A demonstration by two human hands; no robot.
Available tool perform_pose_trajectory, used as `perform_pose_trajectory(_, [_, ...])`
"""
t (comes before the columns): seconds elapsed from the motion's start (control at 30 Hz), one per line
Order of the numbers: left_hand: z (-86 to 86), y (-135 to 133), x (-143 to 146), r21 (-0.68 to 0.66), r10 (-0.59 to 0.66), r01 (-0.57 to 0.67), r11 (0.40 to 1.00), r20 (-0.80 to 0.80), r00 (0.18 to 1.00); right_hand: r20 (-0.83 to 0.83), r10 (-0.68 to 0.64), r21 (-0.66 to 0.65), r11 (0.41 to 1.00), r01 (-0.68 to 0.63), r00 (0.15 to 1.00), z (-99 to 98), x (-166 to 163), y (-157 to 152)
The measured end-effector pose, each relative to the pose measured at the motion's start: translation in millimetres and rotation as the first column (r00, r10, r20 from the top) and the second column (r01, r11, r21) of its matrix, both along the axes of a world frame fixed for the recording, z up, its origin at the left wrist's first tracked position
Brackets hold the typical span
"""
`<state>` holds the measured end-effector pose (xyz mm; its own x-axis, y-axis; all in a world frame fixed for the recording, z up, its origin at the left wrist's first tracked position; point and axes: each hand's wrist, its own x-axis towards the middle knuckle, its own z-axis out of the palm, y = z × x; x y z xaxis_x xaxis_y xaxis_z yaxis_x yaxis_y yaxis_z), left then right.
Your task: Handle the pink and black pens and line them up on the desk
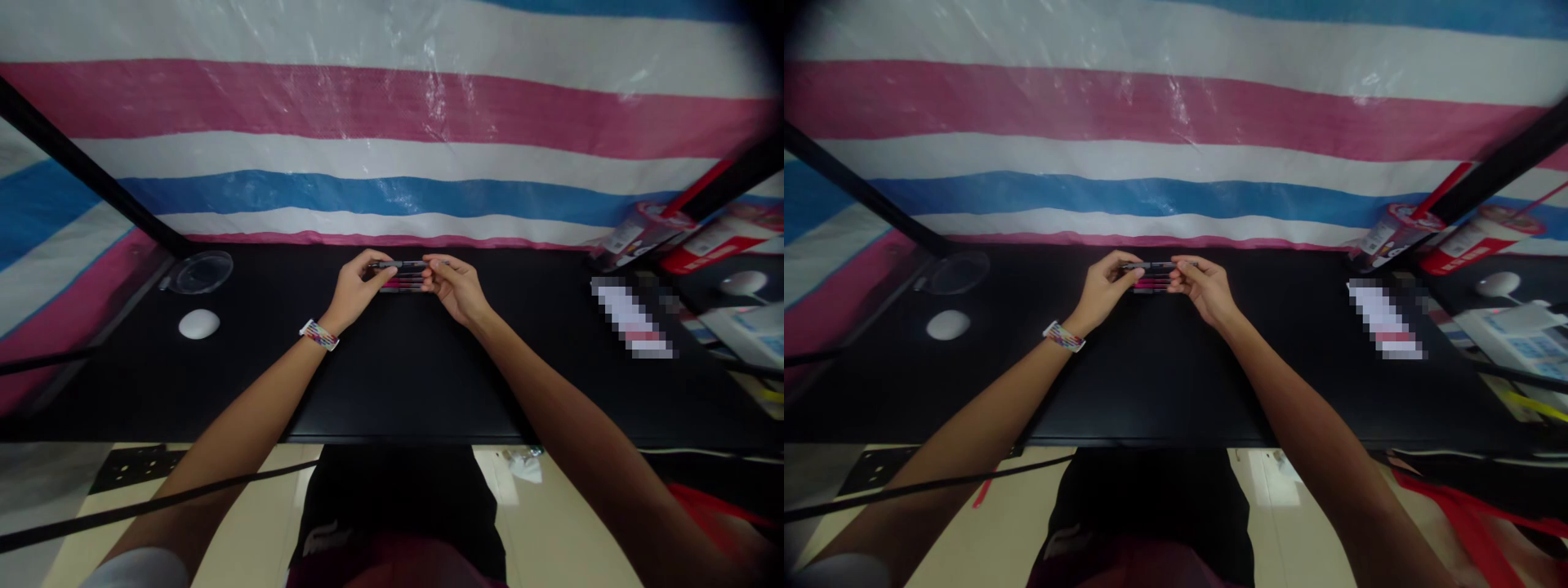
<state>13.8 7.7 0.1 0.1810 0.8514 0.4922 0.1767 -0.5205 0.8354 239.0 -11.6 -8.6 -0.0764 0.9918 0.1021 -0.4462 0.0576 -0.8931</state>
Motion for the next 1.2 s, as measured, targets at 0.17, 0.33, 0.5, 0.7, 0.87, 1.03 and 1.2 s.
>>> perform_pose_trajectory(0.17, [-3.2, -0.3, -1.7, -0.010, 0.024, -0.024, 1.000, -0.042, 0.999, 0.006, -0.008, -0.038, 0.999, 0.008, 1.000, -0.1, 0.4, 0.0])
perform_pose_trajectory(0.33, [-2.0, -1.6, -1.7, -0.003, 0.020, -0.021, 1.000, -0.057, 0.998, -0.016, -0.018, -0.059, 0.998, 0.017, 1.000, -1.3, -0.6, 0.1])
perform_pose_trajectory(0.5, [-0.6, -3.0, 0.0, 0.063, 0.010, -0.006, 0.998, -0.066, 0.998, -0.034, -0.056, -0.071, 0.996, 0.054, 0.998, -3.2, -1.2, 1.7])
perform_pose_trajectory(0.7, [-2.8, -1.5, 1.3, 0.026, 0.008, -0.007, 1.000, -0.022, 1.000, -0.020, -0.075, -0.092, 0.993, 0.073, 0.997, -2.5, -3.3, 1.2])
perform_pose_trajectory(0.87, [-2.5, -2.0, 1.2, 0.064, 0.017, -0.015, 0.998, -0.031, 0.999, -0.004, -0.099, -0.113, 0.989, 0.098, 0.995, -2.4, -4.6, 0.8])
perform_pose_trajectory(1.03, [-3.2, -1.1, 0.0, -0.024, 0.003, -0.004, 1.000, -0.020, 1.000, -0.006, -0.078, -0.101, 0.992, 0.077, 0.997, -4.6, -4.4, 1.5])
perform_pose_trajectory(1.2, [-3.4, -2.3, -2.1, 0.102, 0.065, -0.055, 0.993, -0.099, 0.993, -0.011, -0.095, -0.108, 0.990, 0.094, 0.995, -6.6, -4.5, 2.8])
